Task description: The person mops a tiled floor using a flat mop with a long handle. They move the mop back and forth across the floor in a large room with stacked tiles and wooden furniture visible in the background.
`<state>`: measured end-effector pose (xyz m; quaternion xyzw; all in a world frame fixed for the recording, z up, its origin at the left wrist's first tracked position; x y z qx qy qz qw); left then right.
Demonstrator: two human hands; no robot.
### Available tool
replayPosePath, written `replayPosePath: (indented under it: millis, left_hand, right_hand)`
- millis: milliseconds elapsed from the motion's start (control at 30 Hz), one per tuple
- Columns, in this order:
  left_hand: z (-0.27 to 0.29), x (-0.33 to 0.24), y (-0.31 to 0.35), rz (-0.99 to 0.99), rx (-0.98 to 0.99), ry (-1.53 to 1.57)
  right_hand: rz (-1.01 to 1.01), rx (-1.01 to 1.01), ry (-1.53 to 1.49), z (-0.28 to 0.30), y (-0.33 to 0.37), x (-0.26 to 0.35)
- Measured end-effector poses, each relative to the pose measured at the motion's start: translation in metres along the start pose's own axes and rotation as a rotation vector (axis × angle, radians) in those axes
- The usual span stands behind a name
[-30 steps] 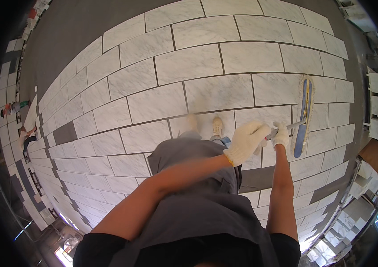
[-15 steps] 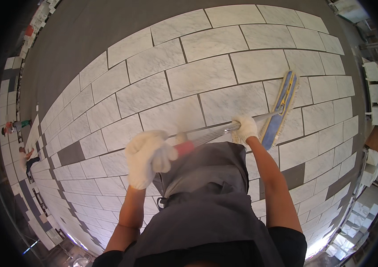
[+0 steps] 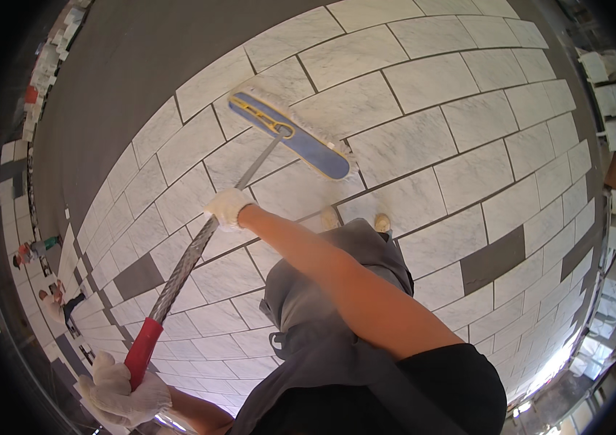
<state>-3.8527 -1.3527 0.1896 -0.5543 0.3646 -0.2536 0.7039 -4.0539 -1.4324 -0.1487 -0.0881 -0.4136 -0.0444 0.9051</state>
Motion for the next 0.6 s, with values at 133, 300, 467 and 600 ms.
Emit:
replayPosePath:
  millis: [133, 300, 467, 600]
  left_hand:
    - [0.007, 0.000, -0.011, 0.225, -0.283, -0.201]
    - [0.002, 0.002, -0.009, 0.353, -0.070, -0.022]
    - [-0.069, -0.064, 0.100, 0.739, 0.373, 0.522]
    - [-0.100, -0.167, 0.196, 1.333, 0.937, 0.924]
  right_hand:
    - [-0.002, -0.015, 0.057, -0.006, 0.010, 0.021]
    - [-0.152, -0.262, -0.035, 0.018, 0.115, -0.002]
    - [-0.552, -0.640, 0.064, 0.073, 0.293, -0.092]
    - [-0.896, -0.707, 0.243, 0.107, 0.433, -0.155]
Point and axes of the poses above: each hand's wrist, its own y-axis away from the middle knuckle, its own z-axis out of the back of the hand, x = y × z, the point moved 1 cm from there along -y, towards the middle knuckle, and after that the axes turned 14 degrees about -x, right-handed, at the moved point
